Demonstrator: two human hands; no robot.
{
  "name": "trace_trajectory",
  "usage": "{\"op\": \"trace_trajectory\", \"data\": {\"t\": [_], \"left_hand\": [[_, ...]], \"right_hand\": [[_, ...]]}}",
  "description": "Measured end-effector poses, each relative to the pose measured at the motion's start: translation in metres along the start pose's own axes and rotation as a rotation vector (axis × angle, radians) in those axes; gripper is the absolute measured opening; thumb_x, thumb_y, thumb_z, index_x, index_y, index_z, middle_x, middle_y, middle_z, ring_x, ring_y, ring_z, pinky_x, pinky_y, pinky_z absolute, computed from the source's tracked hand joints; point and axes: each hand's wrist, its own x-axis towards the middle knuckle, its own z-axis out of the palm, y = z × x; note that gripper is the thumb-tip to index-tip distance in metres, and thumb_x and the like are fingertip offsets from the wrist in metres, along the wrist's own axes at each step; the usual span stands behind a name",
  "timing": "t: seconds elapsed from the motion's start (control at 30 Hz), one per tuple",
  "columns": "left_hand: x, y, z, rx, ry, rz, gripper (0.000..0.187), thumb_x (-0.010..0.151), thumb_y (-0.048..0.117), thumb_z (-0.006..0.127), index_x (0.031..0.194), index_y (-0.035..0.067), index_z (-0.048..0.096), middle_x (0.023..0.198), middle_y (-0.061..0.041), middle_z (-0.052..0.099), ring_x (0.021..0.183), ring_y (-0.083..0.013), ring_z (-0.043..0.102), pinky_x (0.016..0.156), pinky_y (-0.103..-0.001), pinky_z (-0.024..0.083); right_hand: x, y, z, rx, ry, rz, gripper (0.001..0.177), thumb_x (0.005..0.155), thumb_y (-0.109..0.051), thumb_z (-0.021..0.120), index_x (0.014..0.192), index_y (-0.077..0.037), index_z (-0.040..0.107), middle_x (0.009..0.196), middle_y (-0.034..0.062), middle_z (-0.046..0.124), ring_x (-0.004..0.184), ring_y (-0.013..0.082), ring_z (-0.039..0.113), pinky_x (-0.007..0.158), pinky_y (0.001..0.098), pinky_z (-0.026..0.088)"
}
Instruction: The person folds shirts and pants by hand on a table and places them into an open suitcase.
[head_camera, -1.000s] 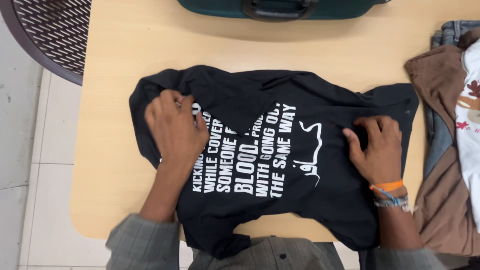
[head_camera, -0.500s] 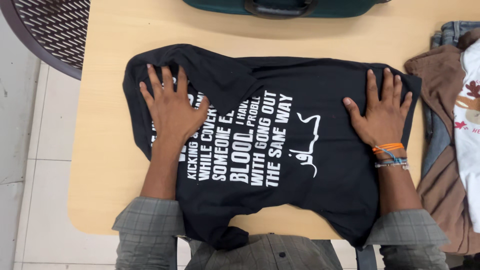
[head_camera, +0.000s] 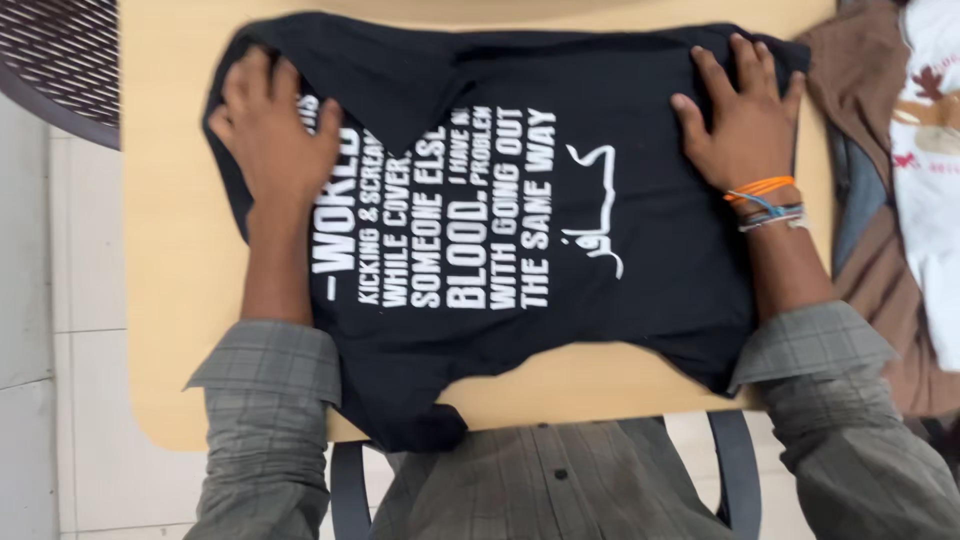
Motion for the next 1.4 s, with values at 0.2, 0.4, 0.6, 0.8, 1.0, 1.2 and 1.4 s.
{"op": "trace_trajectory", "data": {"t": [0.2,0.4,0.6,0.8,1.0,1.2,1.4], "left_hand": [[-0.034,0.049,-0.074,-0.461,-0.197,-0.36,0.012,0.107,0.019,0.065,0.11,0.007,0.066,0.118,-0.012,0.066,0.114,-0.0269,0.065,0.096,-0.043,0.049],[-0.054,0.066,-0.102,-0.259,-0.364,0.015,0.055,0.098,0.037,0.066,0.144,0.008,0.06,0.155,-0.01,0.052,0.145,-0.0317,0.045,0.119,-0.06,0.026],[-0.042,0.053,-0.087,-0.182,-0.387,0.04,0.068,0.099,0.048,0.062,0.152,0.007,0.052,0.161,-0.012,0.044,0.151,-0.0338,0.037,0.118,-0.065,0.017],[-0.062,0.057,-0.107,-0.29,-0.207,-0.004,0.028,0.095,0.015,0.074,0.122,0.008,0.071,0.133,-0.009,0.062,0.125,-0.0305,0.056,0.11,-0.054,0.038],[-0.094,0.087,-0.164,-0.64,-0.596,-0.47,0.011,0.08,0.012,0.08,0.09,0.011,0.077,0.085,0.001,0.073,0.078,-0.0187,0.065,0.078,-0.036,0.053],[-0.092,0.086,-0.192,-0.647,-0.909,-0.158,0.054,0.046,0.022,0.095,0.097,0.012,0.081,0.13,-0.004,0.061,0.127,-0.0296,0.05,0.114,-0.057,0.02],[-0.106,0.096,-0.189,-0.462,-0.851,-0.078,0.016,0.065,0.013,0.084,0.081,0.017,0.079,0.126,0.003,0.064,0.124,-0.0203,0.056,0.124,-0.057,0.016]], "right_hand": [[-0.076,-0.08,-0.042,0.153,-0.015,-0.311,0.051,0.094,-0.031,0.071,0.141,-0.013,0.061,0.164,0.0173,0.042,0.154,0.0386,0.036,0.123,0.0668,0.023],[-0.073,-0.06,-0.025,0.092,-0.164,-0.282,0.058,0.095,-0.04,0.062,0.149,-0.021,0.056,0.163,0.0126,0.043,0.152,0.0365,0.038,0.121,0.0665,0.022],[-0.049,-0.034,-0.033,0.058,-0.139,-0.286,0.059,0.101,-0.04,0.062,0.154,-0.017,0.054,0.165,0.0187,0.041,0.153,0.0405,0.034,0.121,0.0651,0.023],[-0.119,-0.07,-0.053,0.335,0.025,-0.253,0.023,0.084,-0.019,0.086,0.095,-0.005,0.071,0.114,0.0139,0.066,0.091,0.0262,0.07,0.074,0.0352,0.057],[-0.155,-0.099,-0.041,0.51,-0.03,-0.379,0.031,0.073,-0.022,0.09,0.069,-0.009,0.063,0.083,0.0033,0.065,0.054,0.0134,0.06,0.047,0.0285,0.048],[-0.137,-0.12,-0.041,0.421,-0.109,-0.375,0.026,0.071,-0.025,0.088,0.083,-0.007,0.073,0.082,0.0027,0.064,0.064,0.0165,0.059,0.052,0.0308,0.049],[-0.131,-0.123,-0.05,0.483,-0.042,-0.445,0.019,0.074,-0.012,0.083,0.087,-0.007,0.071,0.087,0.0027,0.063,0.076,0.0201,0.062,0.062,0.0333,0.051]]}}
